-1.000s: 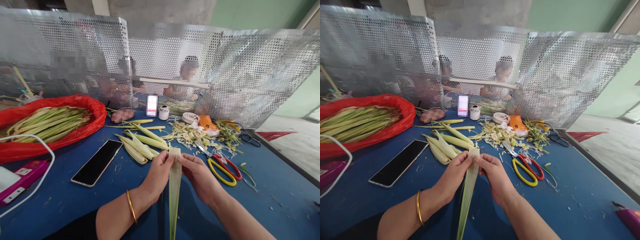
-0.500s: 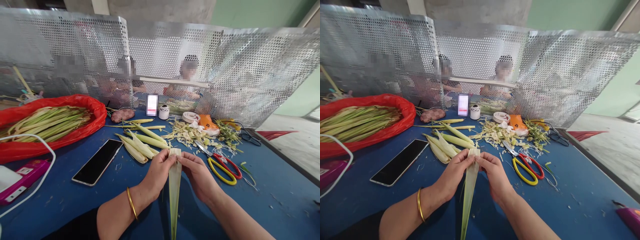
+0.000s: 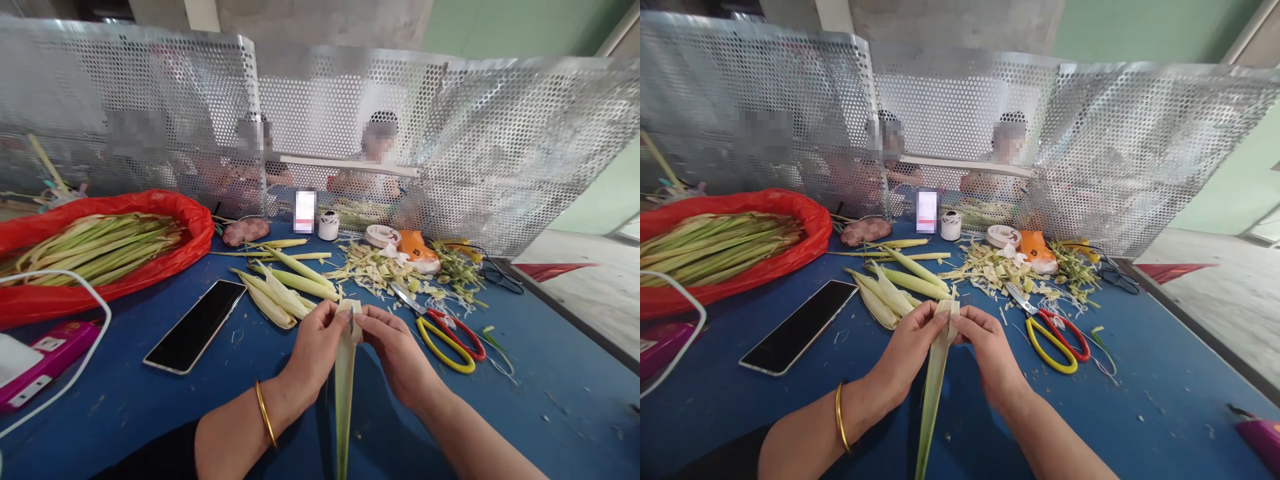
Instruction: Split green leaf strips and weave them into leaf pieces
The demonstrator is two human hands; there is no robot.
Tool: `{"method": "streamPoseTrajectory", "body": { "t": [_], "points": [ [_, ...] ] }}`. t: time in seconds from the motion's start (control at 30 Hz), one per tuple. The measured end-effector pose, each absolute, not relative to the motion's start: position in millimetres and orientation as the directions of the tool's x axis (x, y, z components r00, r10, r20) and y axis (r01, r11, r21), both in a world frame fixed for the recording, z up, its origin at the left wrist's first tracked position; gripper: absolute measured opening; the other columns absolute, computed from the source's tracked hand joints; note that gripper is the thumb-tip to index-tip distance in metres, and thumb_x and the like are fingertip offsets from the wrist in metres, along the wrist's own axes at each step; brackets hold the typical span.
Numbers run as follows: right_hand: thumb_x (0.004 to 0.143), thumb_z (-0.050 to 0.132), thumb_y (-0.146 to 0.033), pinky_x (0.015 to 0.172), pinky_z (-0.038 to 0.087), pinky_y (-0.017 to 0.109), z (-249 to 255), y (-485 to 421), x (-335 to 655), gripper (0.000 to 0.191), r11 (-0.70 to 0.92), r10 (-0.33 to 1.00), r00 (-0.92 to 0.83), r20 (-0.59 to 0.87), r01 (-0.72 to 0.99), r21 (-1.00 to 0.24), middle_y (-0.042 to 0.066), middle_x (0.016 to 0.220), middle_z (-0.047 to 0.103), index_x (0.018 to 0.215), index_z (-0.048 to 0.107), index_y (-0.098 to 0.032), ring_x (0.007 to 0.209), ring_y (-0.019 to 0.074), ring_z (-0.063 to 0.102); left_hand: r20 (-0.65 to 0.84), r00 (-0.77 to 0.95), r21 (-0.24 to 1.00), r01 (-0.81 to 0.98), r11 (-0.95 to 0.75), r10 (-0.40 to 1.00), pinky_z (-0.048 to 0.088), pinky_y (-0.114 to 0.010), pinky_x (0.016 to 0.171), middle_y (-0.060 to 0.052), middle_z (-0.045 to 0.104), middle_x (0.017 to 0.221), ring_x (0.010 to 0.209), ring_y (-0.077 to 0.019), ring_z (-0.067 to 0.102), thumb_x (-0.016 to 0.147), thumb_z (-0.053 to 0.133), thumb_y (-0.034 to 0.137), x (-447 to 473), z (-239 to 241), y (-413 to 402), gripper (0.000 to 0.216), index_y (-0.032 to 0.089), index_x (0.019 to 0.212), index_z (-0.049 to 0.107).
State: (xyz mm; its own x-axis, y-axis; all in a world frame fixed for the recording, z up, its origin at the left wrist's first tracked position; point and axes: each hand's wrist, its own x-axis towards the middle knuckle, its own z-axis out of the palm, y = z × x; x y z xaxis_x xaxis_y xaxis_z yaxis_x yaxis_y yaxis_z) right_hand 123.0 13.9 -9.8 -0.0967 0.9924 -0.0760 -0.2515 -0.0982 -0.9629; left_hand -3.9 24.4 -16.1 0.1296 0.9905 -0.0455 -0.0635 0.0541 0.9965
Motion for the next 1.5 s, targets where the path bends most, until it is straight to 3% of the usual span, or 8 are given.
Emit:
{"method": "streamPoseTrajectory", "body": {
  "t": [0.23, 0.43, 0.7, 0.93, 1.27, 1.4, 1.5],
  "points": [
    [0.073, 0.067, -0.041, 0.060, 0.033, 0.026, -7.0, 15.7, 122.6, 0.032, 0.001, 0.999, 0.039, -0.003, -0.101, -0.995, -0.004, 0.056, 0.043, 0.056, 0.052, -0.019, 0.059, 0.0126, 0.038, 0.005, 0.184, 0.997, 0.081, -0.020, 0.983, 0.030, -0.022, 0.052, 0.005, 0.042, 0.060, 0.057, -0.0101, 0.037, 0.082, 0.055, 0.045, -5.0, -20.0, 27.5, 0.030, 0.019, 0.069, 0.049],
    [0.077, 0.064, -0.040, 0.064, 0.036, 0.027, -4.2, 14.7, 123.1, 0.030, 0.105, 0.993, 0.063, 0.103, -0.036, -0.994, -0.003, 0.059, 0.049, 0.058, 0.055, -0.019, 0.062, 0.0134, 0.043, 0.018, 0.087, 0.996, 0.087, -0.025, 0.996, 0.031, -0.022, 0.055, 0.005, 0.042, 0.062, 0.059, -0.0105, 0.037, 0.083, 0.053, 0.042, -5.8, -19.6, 29.4, 0.028, 0.019, 0.067, 0.047],
    [0.068, 0.073, -0.047, 0.059, 0.038, 0.026, -8.6, 13.1, 118.8, 0.034, -0.010, 0.999, -0.033, -0.011, 0.027, -1.000, -0.003, 0.059, 0.051, 0.062, 0.057, -0.018, 0.060, 0.0130, 0.045, 0.012, 0.025, 1.000, 0.020, -0.012, 1.000, 0.034, -0.023, 0.058, 0.004, 0.047, 0.064, 0.063, -0.0116, 0.043, 0.081, 0.056, 0.040, -7.1, -17.2, 28.3, 0.026, 0.018, 0.069, 0.050],
    [0.069, 0.071, -0.044, 0.060, 0.040, 0.028, -9.6, 14.3, 118.6, 0.030, -0.007, 0.999, 0.046, -0.005, 0.036, -0.999, -0.003, 0.058, 0.052, 0.061, 0.056, -0.019, 0.059, 0.0138, 0.047, -0.082, 0.071, 0.996, -0.042, 0.085, 0.994, 0.036, -0.024, 0.058, 0.003, 0.052, 0.064, 0.062, -0.0130, 0.047, 0.076, 0.061, 0.044, -4.6, -19.4, 29.5, 0.029, 0.017, 0.070, 0.053],
    [0.082, 0.057, -0.031, 0.058, 0.033, 0.027, -11.4, 6.7, 118.0, 0.019, 0.230, 0.958, 0.094, 0.272, 0.318, -0.920, -0.003, 0.062, 0.047, 0.067, 0.052, -0.021, 0.061, 0.0137, 0.041, -0.099, 0.042, 0.993, -0.053, 0.101, 0.994, 0.033, -0.023, 0.054, 0.004, 0.047, 0.062, 0.058, -0.0110, 0.040, 0.077, 0.058, 0.044, -4.0, -20.5, 29.0, 0.028, 0.017, 0.069, 0.054],
    [0.079, 0.062, -0.033, 0.056, 0.035, 0.026, -13.7, 8.1, 116.9, 0.017, 0.163, 0.983, 0.045, 0.180, 0.258, -0.952, -0.002, 0.064, 0.051, 0.071, 0.056, -0.021, 0.060, 0.0141, 0.043, 0.013, 0.000, 0.998, 0.054, -0.013, 1.000, 0.034, -0.023, 0.056, 0.004, 0.049, 0.063, 0.060, -0.0118, 0.042, 0.079, 0.056, 0.041, -6.1, -23.2, 31.7, 0.025, 0.018, 0.068, 0.054],
    [0.076, 0.065, -0.035, 0.051, 0.032, 0.025, -17.3, 9.6, 115.7, 0.024, 0.098, 0.994, 0.020, 0.106, 0.236, -0.967, -0.004, 0.057, 0.045, 0.063, 0.051, -0.021, 0.055, 0.0122, 0.038, 0.058, -0.025, 0.992, 0.109, -0.055, 0.998, 0.034, -0.024, 0.057, 0.004, 0.050, 0.063, 0.061, -0.0125, 0.044, 0.080, 0.056, 0.043, -7.3, -24.6, 32.8, 0.028, 0.019, 0.067, 0.053]
  ]
}}
